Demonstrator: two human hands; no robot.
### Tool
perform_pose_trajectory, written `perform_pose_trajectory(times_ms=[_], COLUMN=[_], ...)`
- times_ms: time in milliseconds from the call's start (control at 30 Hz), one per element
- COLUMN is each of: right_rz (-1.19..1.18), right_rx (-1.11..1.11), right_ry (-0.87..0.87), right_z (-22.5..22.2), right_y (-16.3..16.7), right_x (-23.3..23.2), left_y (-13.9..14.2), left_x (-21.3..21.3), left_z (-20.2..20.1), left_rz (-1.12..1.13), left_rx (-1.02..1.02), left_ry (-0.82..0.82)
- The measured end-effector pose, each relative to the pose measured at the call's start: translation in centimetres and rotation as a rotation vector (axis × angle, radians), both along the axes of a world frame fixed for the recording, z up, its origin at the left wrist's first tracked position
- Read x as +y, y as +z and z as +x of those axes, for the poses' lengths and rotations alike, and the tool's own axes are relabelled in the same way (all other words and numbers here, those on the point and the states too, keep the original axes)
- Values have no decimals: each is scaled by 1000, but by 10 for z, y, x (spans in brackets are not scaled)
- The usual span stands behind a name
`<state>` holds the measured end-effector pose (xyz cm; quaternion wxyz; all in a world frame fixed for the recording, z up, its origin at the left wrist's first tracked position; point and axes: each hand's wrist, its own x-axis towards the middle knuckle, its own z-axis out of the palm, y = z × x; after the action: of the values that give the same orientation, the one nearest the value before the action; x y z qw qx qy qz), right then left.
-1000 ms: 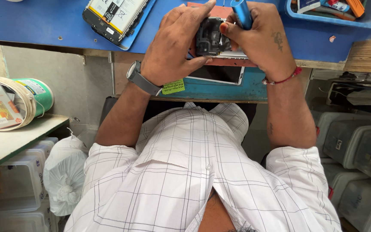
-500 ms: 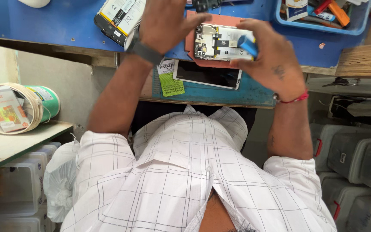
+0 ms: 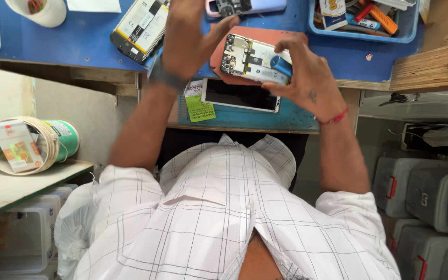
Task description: The person holds a smartphone, removes its back cover and battery, and uses a blue pry tool to work on the internal components of the disassembled phone on a workbench. They then carry the opened phone to another bench and continue manipulating its internal parts by hand.
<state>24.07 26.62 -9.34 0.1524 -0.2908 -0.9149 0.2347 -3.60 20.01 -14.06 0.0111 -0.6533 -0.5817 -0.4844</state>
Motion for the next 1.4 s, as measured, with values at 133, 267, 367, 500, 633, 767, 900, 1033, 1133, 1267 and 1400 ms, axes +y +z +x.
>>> perform_pose_trajectory(times_ms=[133, 267, 367, 500, 633, 767, 900, 1033, 1133, 1267, 1400], right_rz=[-44, -364, -74, 237, 539, 645, 644, 710, 798, 675, 525], right_rx=[222, 276, 325, 95, -204, -230, -233, -204, -195, -50, 216], right_ry=[-73, -94, 15, -146, -73, -46, -87, -111, -153, -208, -260], right_z=[10, -2, -2, 36, 78, 97, 121, 136, 134, 118, 92], right_y=[-2, -13, -19, -22, -34, -60, -75, -83, -81, -66, -61], right_x=[-28, -66, -74, -42, 13, 36, 44, 49, 47, 36, 8], left_y=[-9, -21, -18, -15, -27, -46, -54, -50, -42, -38, -40], left_x=[-64, -91, -95, -99, -106, -112, -121, -119, -117, -118, -121], left_z=[47, 97, 105, 96, 99, 108, 113, 111, 109, 108, 106], left_rz=[-129, -280, -325, -399, -354, -451, -519, -508, -515, -532, -565], left_rx=[-913, -1282, -1379, -1566, -1574, -1462, -1444, -1444, -1468, -1500, -1522], left_ry=[-277, -528, -506, -686, -1020, -1054, -1024, -1036, -1043, -1057, -1077])
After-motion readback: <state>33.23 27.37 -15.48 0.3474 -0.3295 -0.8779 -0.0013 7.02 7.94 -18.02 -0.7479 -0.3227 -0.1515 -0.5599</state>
